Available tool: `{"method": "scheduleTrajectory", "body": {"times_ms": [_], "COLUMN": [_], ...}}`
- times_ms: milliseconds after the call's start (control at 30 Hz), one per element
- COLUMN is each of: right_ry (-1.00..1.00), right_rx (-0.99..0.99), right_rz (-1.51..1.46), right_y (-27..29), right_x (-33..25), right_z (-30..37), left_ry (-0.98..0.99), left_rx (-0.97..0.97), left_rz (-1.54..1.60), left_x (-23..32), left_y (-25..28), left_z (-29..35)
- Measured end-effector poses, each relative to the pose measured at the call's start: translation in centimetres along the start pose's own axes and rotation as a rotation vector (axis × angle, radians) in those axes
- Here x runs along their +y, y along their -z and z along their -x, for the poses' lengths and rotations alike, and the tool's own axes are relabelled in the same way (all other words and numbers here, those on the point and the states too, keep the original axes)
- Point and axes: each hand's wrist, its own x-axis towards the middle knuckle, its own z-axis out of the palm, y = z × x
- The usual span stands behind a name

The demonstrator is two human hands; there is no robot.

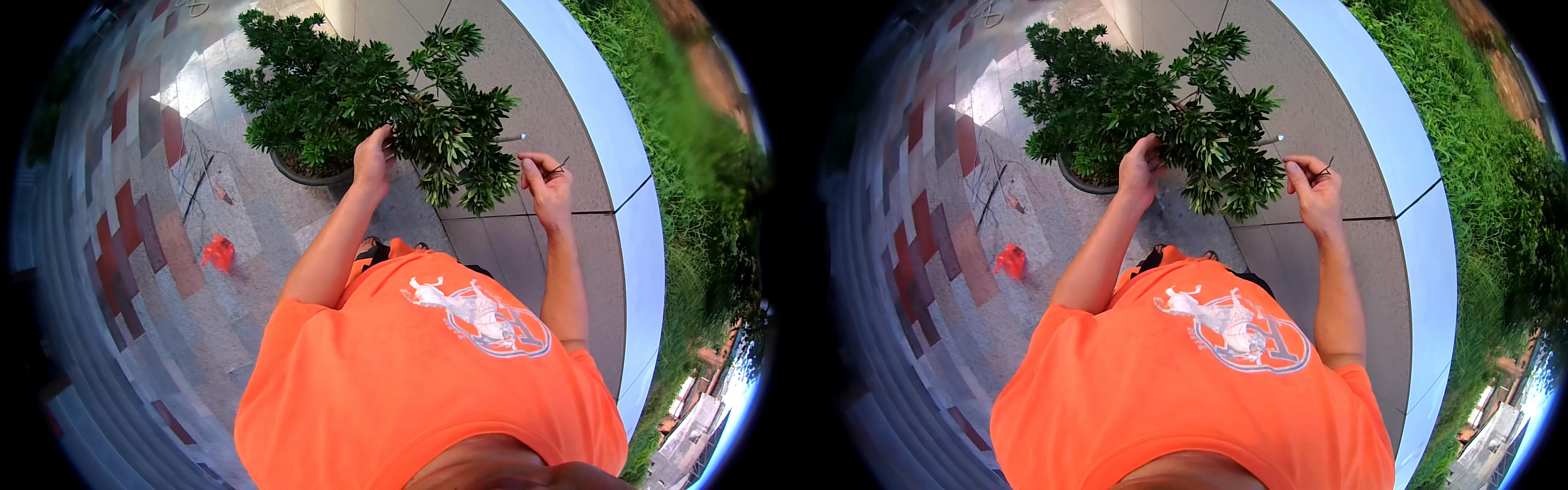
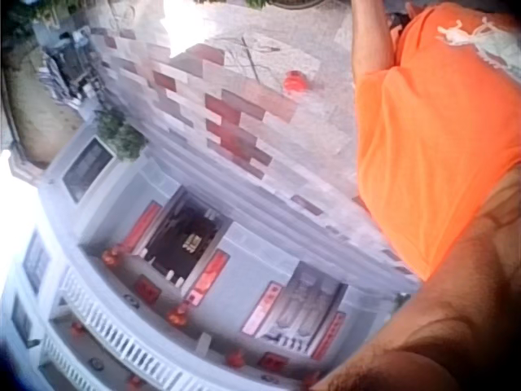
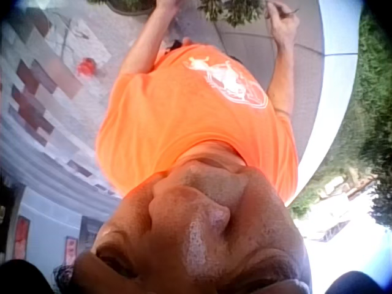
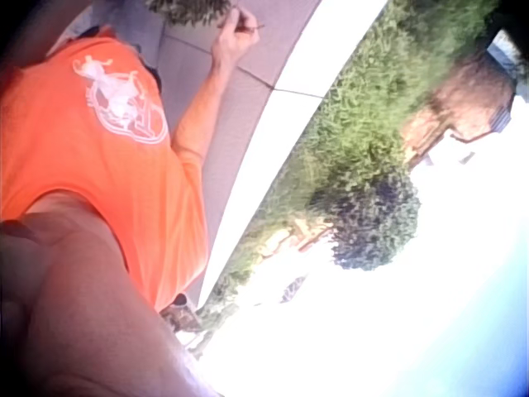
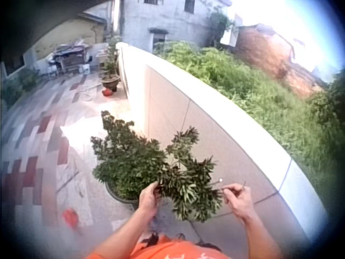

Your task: The person trims a potted plant by hand, removing small branches and leaves. They repeatedly reach into the foliage, pull off pieces, and drop them onto the tiled floor. The person also picks up and handles thin sticks or wires from the ground.

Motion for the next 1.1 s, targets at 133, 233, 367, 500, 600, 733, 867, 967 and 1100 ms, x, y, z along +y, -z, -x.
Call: {"method": "scheduleTrajectory", "body": {"times_ms": [133,233,367,500,600,733,867,967,1100], "right_ry": [0.0,-0.001,0.007,0.011,0.024,0.024,0.115,0.182,0.253], "right_rx": [0.021,0.028,0.041,0.066,0.073,0.08,0.117,0.11,0.073], "right_rz": [-0.014,-0.044,-0.062,-0.089,-0.162,-0.227,-0.182,-0.11,0.119], "right_y": [0.1,0.2,0.0,-0.5,-1.0,-1.7,-1.9,-1.8,-1.3], "right_x": [0.5,1.0,1.4,0.7,0.9,1.6,2.5,3.1,1.4], "right_z": [0.5,0.4,0.5,0.2,-0.1,-0.3,-0.2,-0.2,-0.7], "left_ry": [-0.038,-0.353,-0.956,-1.125,-1.08,-1.027,-1.008,-0.99,-0.946], "left_rx": [0.016,0.073,0.239,0.254,0.209,0.211,0.263,0.291,0.381], "left_rz": [-0.205,-0.565,-1.056,-1.216,-1.317,-1.433,-1.524,-1.545,-1.575], "left_x": [1.0,1.6,2.1,2.1,1.7,1.3,1.4,1.7,1.6], "left_y": [-0.2,-1.6,-2.6,-3.1,-3.6,-4.1,-3.8,-3.7,-2.7], "left_z": [2.4,5.4,8.2,9.2,10.3,10.8,10.5,10.4,9.6]}}
